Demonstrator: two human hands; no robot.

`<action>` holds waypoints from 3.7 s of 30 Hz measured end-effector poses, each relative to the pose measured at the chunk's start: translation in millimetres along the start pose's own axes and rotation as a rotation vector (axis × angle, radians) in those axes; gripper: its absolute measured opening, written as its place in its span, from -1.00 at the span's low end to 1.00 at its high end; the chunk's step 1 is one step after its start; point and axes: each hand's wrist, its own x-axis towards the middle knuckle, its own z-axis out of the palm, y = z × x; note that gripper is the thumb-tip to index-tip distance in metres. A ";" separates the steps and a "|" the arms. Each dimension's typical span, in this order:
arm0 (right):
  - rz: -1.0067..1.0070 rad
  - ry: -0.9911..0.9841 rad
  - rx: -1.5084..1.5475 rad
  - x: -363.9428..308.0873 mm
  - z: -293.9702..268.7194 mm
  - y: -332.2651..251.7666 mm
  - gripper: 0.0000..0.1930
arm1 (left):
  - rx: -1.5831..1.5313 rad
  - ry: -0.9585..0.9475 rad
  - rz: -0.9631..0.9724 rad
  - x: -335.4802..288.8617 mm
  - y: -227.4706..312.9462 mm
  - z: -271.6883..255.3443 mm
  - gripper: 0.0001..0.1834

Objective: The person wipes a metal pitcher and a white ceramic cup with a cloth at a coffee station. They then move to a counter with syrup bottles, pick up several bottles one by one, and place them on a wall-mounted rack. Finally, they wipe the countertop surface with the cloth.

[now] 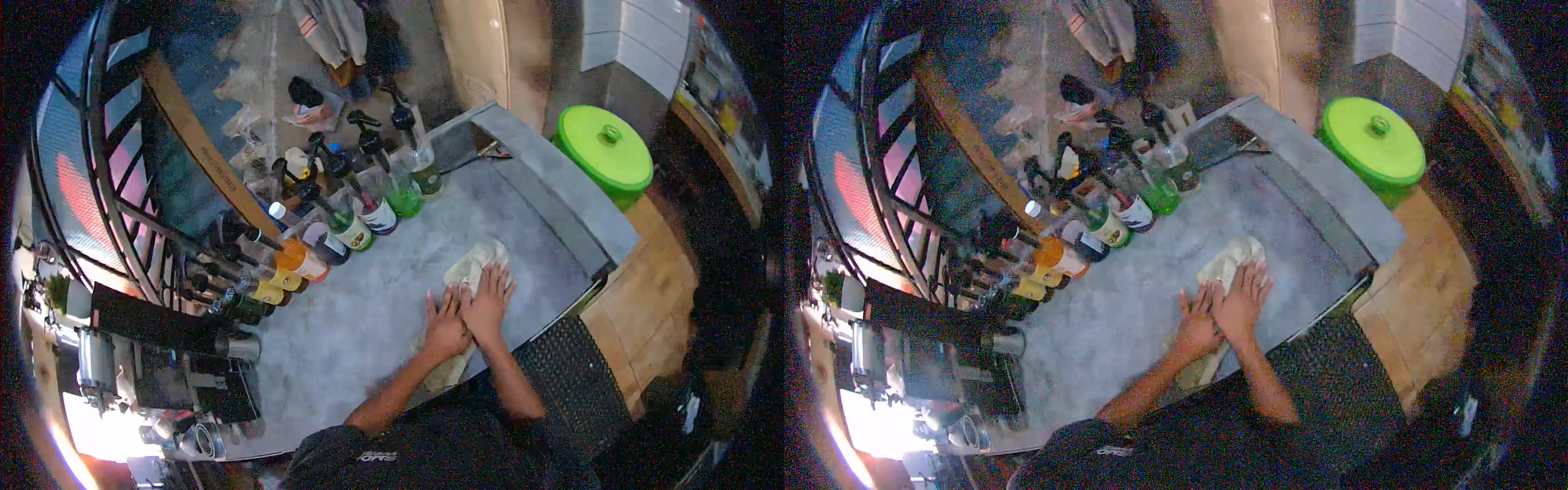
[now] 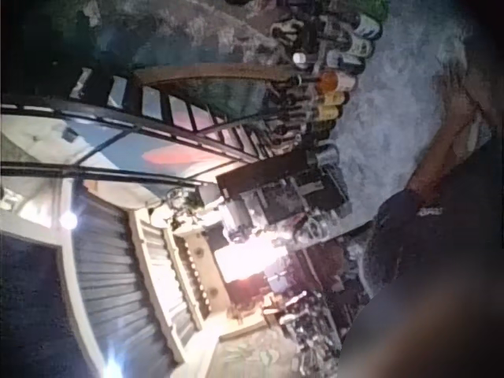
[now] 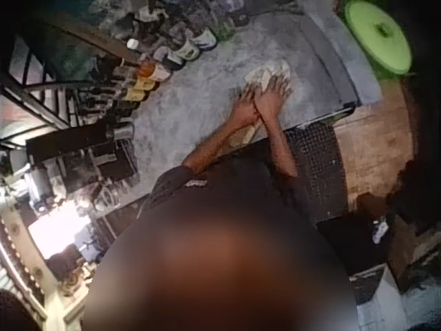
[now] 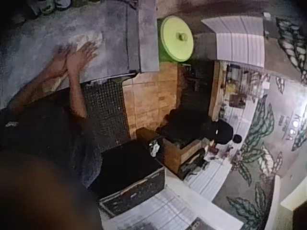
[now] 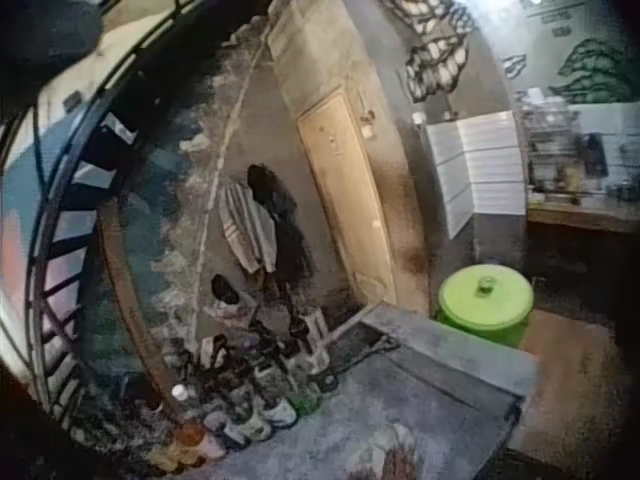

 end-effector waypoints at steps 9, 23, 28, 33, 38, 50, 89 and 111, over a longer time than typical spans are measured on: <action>-0.131 0.128 -0.107 148.8 57.9 21.5 -0.45 | -0.023 0.280 -0.234 107.5 -12.0 -44.9 -0.24; -0.127 0.182 -0.098 150.3 44.8 9.0 -0.46 | -0.148 0.935 -0.267 256.0 -56.8 -153.9 0.04; -0.169 0.199 -0.038 143.7 44.7 9.3 -0.48 | -0.417 0.942 -0.501 297.6 -84.8 -157.6 -0.09; -0.216 0.207 -0.016 145.8 44.0 31.8 -0.55 | -0.607 0.867 -0.444 330.9 -79.8 -150.3 -0.26; -0.175 0.068 -0.017 110.5 21.5 47.0 -0.55 | -0.723 0.621 -0.216 281.2 -24.9 -161.5 -0.41; 0.140 0.036 0.428 28.2 -20.7 80.6 -0.62 | -0.836 0.623 0.147 153.4 45.6 -106.1 -0.71; -0.150 0.005 0.882 27.3 -45.1 -62.3 -0.65 | -1.150 0.808 -0.032 37.8 -13.5 -130.4 -0.47; -0.124 -0.016 0.498 36.1 35.4 25.8 -0.73 | -1.128 0.907 -0.122 25.0 -8.8 -136.7 -0.44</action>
